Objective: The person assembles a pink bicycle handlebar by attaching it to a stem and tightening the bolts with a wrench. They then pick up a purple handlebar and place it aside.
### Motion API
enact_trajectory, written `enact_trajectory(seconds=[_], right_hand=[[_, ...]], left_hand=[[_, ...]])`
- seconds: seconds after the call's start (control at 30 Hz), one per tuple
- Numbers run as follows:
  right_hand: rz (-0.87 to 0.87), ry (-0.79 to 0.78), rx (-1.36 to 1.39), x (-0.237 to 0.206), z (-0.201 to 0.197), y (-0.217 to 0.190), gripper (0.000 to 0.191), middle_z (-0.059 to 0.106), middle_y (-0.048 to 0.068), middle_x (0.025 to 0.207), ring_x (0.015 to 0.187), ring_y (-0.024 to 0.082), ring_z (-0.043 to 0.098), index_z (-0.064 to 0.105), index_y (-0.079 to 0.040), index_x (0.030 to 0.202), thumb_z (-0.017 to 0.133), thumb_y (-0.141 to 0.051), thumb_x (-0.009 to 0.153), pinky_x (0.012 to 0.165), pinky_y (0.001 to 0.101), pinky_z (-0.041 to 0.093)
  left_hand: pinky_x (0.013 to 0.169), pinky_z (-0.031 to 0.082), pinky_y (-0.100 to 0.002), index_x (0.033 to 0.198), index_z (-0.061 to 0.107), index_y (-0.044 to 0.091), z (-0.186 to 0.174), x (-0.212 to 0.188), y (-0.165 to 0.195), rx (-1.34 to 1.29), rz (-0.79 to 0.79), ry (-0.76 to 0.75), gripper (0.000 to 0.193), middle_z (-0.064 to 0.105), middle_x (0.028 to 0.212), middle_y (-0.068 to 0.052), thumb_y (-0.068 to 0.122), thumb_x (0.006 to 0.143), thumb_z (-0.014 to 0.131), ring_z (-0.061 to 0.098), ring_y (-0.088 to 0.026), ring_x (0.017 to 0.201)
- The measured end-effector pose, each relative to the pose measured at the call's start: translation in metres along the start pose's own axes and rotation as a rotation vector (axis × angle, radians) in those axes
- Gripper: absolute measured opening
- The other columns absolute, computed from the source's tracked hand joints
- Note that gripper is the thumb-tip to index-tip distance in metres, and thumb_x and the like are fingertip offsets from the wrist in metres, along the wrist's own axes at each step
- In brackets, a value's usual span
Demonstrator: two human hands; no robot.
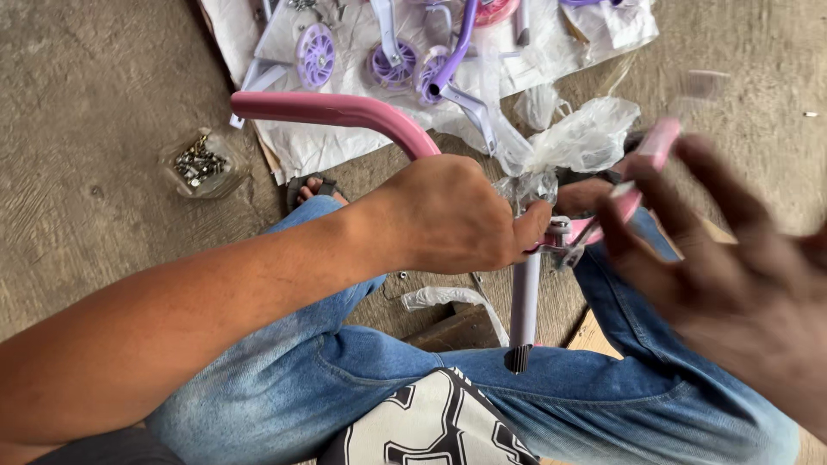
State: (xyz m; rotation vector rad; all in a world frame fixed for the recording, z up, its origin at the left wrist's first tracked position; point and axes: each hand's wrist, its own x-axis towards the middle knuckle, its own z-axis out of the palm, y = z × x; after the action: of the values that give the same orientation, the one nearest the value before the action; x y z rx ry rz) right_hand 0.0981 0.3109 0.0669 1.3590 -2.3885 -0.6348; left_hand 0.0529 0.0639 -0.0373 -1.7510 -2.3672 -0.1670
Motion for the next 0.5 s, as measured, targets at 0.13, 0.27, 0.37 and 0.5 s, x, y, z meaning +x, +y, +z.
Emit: enact_trajectory(seconds=[0.13,0.27,0.37,0.5], right_hand=[[-0.012,-0.122,-0.018,0.014,0.006,0.006,0.037,0.066,-0.001,0.138,0.133,0.017,0.057,0.074,-0.026,0.123,0.068,-0.039,0.089,0.12,0.0555,0.033],[-0.004,-0.334,0.048,0.009,0.026,0.02,0.049,0.068,-0.006,0.135,0.14,0.014,0.054,0.071,-0.03,0.13,0.065,-0.038,0.083,0.129,0.0508,0.028],[0.243,-0.277,0.328,-0.002,0.026,0.033,0.033,0.067,-0.006,0.138,0.147,0.011,0.051,0.068,-0.023,0.135,0.067,-0.03,0.103,0.135,0.0463,0.026],[0.389,-0.164,0.712,-0.011,0.024,0.03,0.046,0.064,0.001,0.133,0.141,0.02,0.053,0.066,-0.017,0.128,0.07,-0.038,0.086,0.129,0.0557,0.031]], left_hand=[[0.021,0.034,-0.025,0.132,0.062,0.0,-0.003,0.0,-0.001,0.194,0.016,0.184,0.043,0.042,0.038,0.013,0.015,0.094,0.046,0.043,-0.004,0.025],[0.03,0.037,-0.025,0.131,0.066,0.002,-0.005,-0.006,-0.003,0.086,-0.016,0.301,0.035,0.042,0.041,0.01,0.016,0.105,0.048,0.043,-0.005,0.031],[0.029,0.038,-0.024,0.121,0.069,0.003,-0.003,-0.01,-0.012,0.192,0.037,0.323,0.028,0.046,0.042,0.008,0.02,0.106,0.052,0.046,-0.005,0.033],[0.039,0.044,-0.027,0.115,0.07,0.004,0.002,-0.016,-0.017,0.072,0.023,0.4,0.031,0.055,0.051,0.003,0.03,0.107,0.055,0.056,-0.01,0.042]])
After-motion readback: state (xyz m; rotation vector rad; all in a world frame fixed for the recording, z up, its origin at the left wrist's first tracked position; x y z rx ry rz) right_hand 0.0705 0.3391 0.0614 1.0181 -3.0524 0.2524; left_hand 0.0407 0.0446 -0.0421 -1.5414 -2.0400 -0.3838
